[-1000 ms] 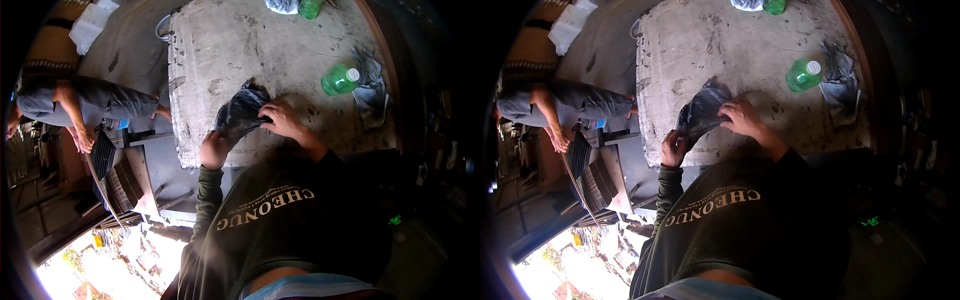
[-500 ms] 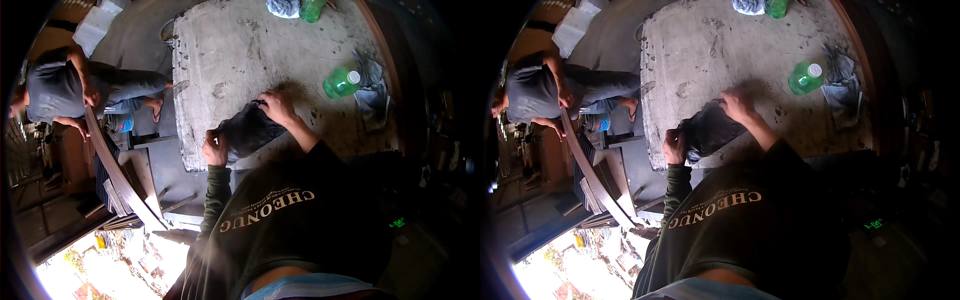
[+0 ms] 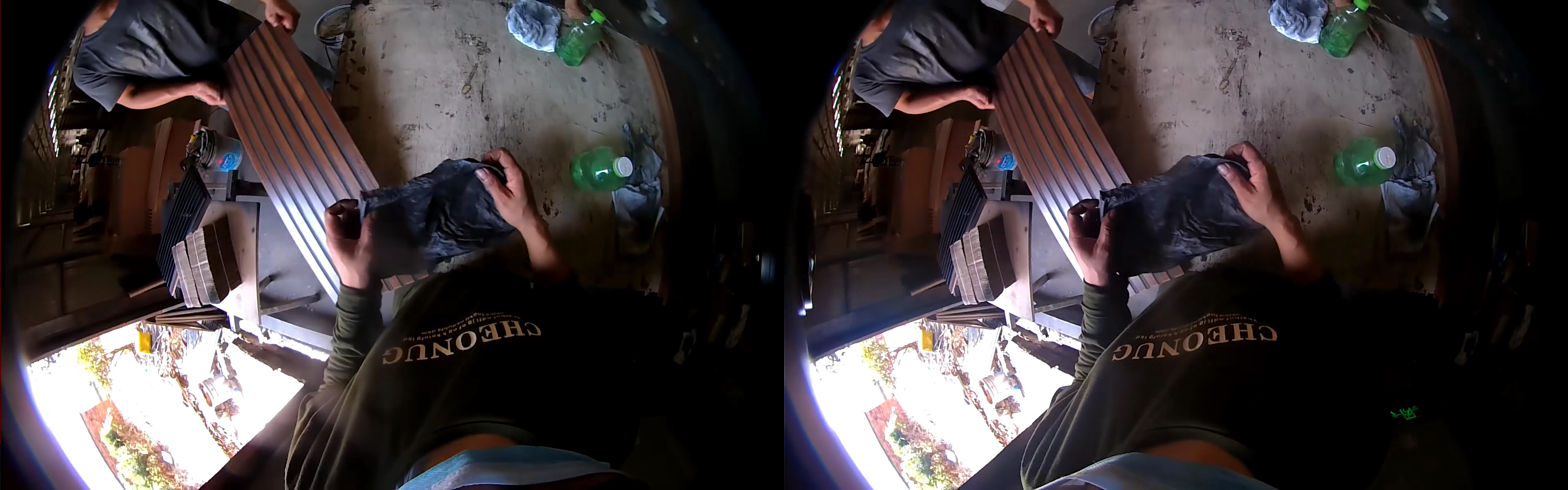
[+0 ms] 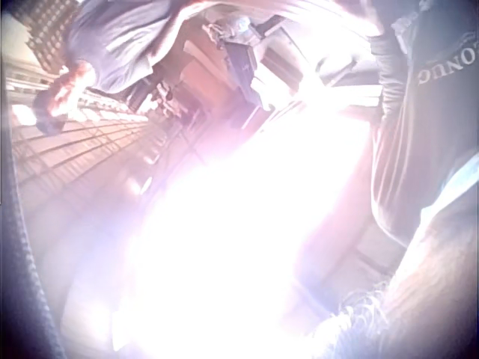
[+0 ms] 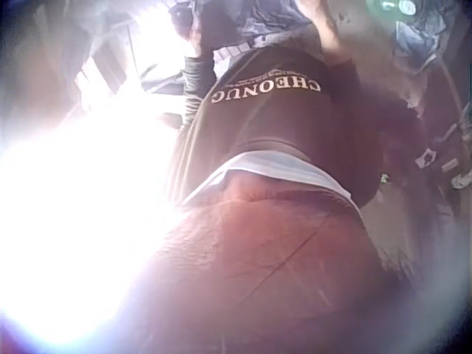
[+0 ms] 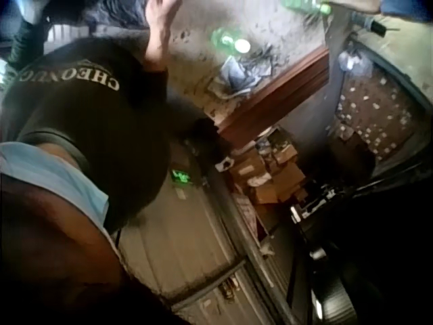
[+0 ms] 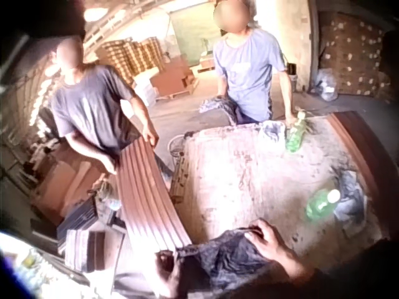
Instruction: The person wipes a wooden slatted panel with a white cloth and a green liquid from a plastic bottle. They flip the panel over to clean the other side and continue wiping the surface with a grey cloth.
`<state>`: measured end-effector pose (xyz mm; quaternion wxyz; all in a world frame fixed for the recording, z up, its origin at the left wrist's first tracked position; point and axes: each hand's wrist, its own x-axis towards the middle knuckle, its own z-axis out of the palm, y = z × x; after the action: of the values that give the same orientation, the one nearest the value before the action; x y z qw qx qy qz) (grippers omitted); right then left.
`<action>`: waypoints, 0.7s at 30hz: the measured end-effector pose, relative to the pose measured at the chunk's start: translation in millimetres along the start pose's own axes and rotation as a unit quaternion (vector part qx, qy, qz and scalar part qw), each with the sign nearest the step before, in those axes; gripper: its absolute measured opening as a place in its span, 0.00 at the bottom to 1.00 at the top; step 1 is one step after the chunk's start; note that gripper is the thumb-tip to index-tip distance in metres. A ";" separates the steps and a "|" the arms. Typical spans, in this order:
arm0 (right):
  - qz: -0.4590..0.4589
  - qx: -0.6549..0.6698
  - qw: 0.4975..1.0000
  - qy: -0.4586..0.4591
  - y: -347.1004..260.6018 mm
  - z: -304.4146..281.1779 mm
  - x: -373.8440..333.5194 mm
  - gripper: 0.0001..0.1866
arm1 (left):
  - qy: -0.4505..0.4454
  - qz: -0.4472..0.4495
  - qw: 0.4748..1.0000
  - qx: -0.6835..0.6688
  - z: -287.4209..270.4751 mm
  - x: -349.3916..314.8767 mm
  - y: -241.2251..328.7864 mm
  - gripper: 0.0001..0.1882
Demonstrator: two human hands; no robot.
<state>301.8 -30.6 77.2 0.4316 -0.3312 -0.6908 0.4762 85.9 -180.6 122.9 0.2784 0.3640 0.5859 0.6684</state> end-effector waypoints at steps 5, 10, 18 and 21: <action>0.039 -0.077 0.996 -0.019 -1.7 52.3 24.8 0.15 | 0.117 0.027 0.953 0.280 -44.6 30.9 -4.9 0.20; -0.164 -0.249 0.954 0.014 -8.8 69.0 48.8 0.28 | 0.211 0.035 0.855 0.474 -101.9 26.6 -49.2 0.18; -0.250 -0.344 0.770 -0.476 48.4 134.8 39.4 0.30 | 0.205 -0.164 0.831 0.490 -152.7 -50.4 -133.0 0.19; -0.247 -0.388 0.733 -0.501 68.5 151.6 73.9 0.30 | 0.252 -0.093 0.841 0.470 -155.3 -59.5 -151.2 0.15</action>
<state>136.6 -0.3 7.0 -0.0407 -0.0006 -0.9892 0.1408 -14.0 -294.3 -43.3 -0.0224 0.2146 0.9105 0.3528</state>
